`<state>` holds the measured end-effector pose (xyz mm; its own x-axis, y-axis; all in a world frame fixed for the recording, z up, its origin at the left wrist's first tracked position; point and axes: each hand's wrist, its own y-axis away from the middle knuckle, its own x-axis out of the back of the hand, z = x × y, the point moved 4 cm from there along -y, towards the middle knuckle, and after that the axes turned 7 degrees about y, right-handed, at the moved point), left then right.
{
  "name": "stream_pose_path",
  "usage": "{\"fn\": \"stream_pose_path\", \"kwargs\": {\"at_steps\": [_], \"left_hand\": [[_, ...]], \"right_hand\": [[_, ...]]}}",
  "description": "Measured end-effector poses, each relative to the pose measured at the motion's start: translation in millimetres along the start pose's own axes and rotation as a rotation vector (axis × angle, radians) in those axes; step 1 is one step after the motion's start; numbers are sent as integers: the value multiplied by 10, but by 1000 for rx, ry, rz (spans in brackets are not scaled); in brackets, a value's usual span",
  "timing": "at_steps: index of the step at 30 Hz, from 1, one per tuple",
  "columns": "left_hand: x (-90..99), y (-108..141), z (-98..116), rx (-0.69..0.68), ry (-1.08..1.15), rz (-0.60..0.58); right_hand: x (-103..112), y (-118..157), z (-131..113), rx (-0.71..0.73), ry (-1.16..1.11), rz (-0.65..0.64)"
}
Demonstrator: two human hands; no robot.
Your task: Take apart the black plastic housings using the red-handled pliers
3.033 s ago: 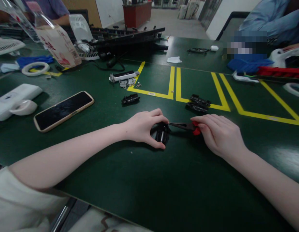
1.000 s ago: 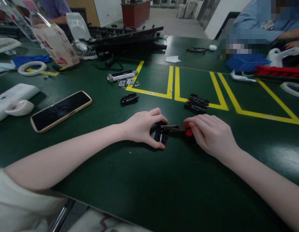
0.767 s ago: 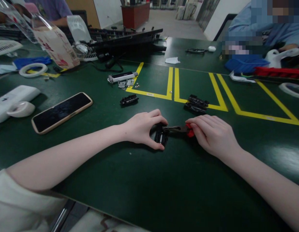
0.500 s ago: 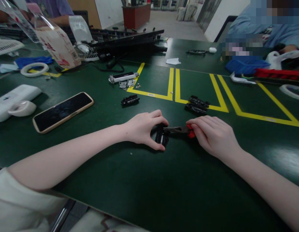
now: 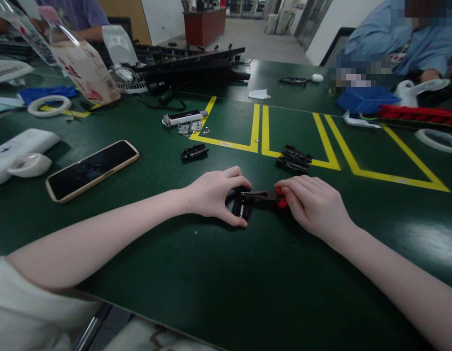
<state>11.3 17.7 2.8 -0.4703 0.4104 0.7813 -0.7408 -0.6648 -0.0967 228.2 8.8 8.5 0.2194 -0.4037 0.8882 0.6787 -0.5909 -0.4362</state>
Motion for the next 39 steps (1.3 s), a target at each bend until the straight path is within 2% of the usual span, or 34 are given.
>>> {"fn": "stream_pose_path", "kwargs": {"at_steps": [12, 25, 39], "left_hand": [[19, 22, 26, 17, -4, 6], [5, 13, 10, -1, -31, 27], [8, 15, 7, 8, -10, 5]], "right_hand": [[10, 49, 86, -13, -25, -2], [-15, -21, -8, -25, -30, -17], [10, 35, 59, -1, -10, 14]]}}
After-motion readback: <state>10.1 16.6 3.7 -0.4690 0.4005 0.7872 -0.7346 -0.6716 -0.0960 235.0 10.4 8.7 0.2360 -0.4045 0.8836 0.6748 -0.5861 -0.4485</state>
